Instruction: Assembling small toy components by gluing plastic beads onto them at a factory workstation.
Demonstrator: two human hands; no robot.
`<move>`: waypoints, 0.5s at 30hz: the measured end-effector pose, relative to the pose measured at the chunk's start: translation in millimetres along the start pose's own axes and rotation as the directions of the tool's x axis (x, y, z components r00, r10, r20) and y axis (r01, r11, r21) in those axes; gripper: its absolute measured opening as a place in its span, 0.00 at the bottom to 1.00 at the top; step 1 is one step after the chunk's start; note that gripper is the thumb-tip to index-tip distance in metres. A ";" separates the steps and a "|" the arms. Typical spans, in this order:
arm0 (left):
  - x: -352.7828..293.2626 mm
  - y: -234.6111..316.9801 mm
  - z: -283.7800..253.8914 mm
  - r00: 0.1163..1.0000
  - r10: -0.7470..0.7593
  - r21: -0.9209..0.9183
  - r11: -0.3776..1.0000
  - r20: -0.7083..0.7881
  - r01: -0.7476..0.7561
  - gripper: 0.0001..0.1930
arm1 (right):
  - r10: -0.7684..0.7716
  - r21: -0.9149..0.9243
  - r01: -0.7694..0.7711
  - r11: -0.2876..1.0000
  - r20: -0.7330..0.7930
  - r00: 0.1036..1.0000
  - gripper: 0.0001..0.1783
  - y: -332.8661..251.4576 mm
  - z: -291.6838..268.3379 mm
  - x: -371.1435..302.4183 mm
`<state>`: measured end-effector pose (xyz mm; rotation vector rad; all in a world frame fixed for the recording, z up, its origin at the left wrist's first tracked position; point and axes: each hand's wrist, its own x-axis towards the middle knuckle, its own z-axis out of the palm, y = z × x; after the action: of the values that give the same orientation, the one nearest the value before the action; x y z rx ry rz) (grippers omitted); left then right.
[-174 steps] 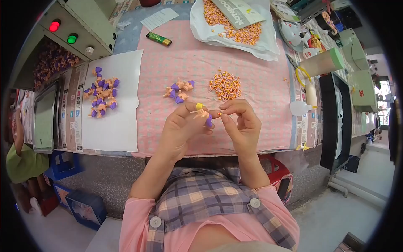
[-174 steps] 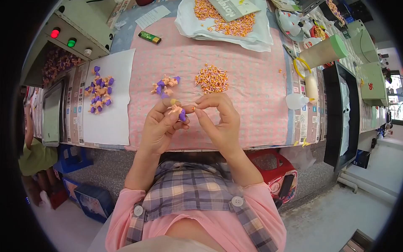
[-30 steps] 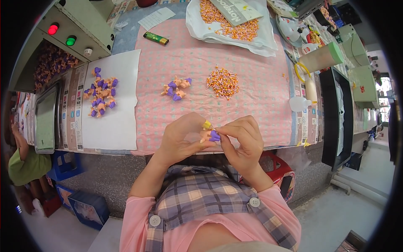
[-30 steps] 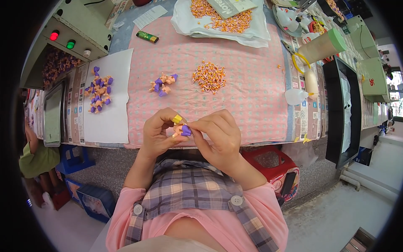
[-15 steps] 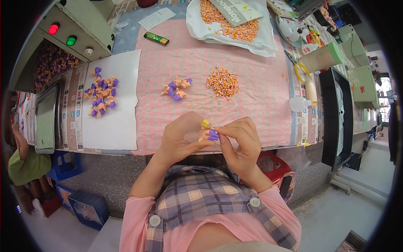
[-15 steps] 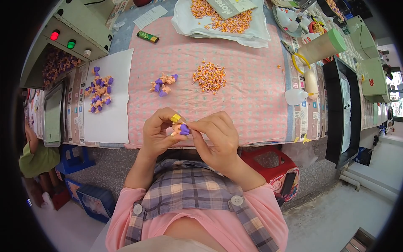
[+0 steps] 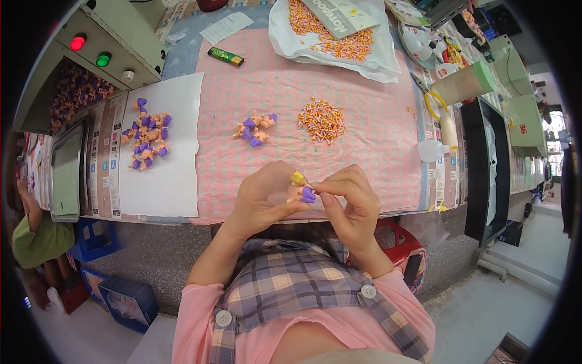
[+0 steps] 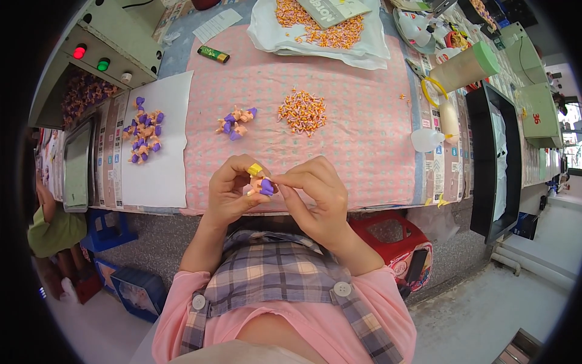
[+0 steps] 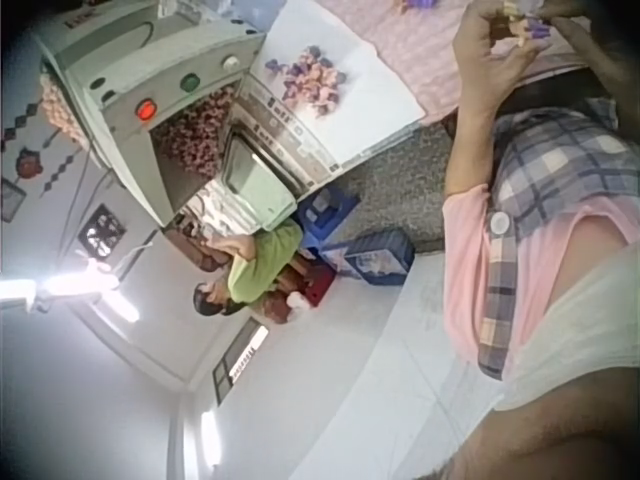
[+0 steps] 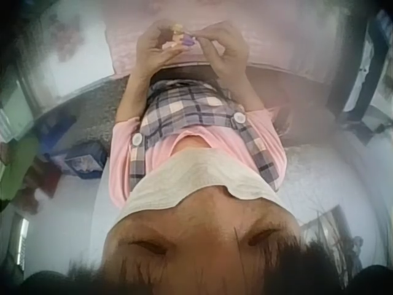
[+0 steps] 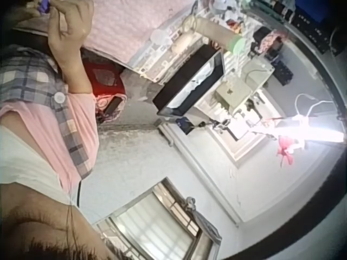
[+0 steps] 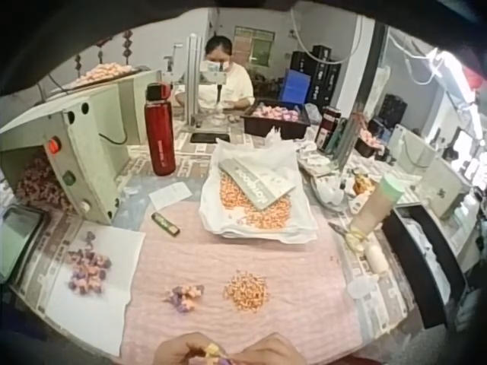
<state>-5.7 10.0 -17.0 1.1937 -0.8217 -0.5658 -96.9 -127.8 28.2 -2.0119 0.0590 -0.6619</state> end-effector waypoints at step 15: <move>3.5 0.3 0.7 0.999 0.028 -0.006 1.000 0.022 -0.028 0.17 | -0.020 0.054 0.019 0.998 0.008 1.000 0.08 6.0 -1.4 -0.5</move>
<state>-4.1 7.0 -15.7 1.1712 -0.8541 -0.5587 -96.6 -131.9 23.6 -1.9650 0.0163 -0.6606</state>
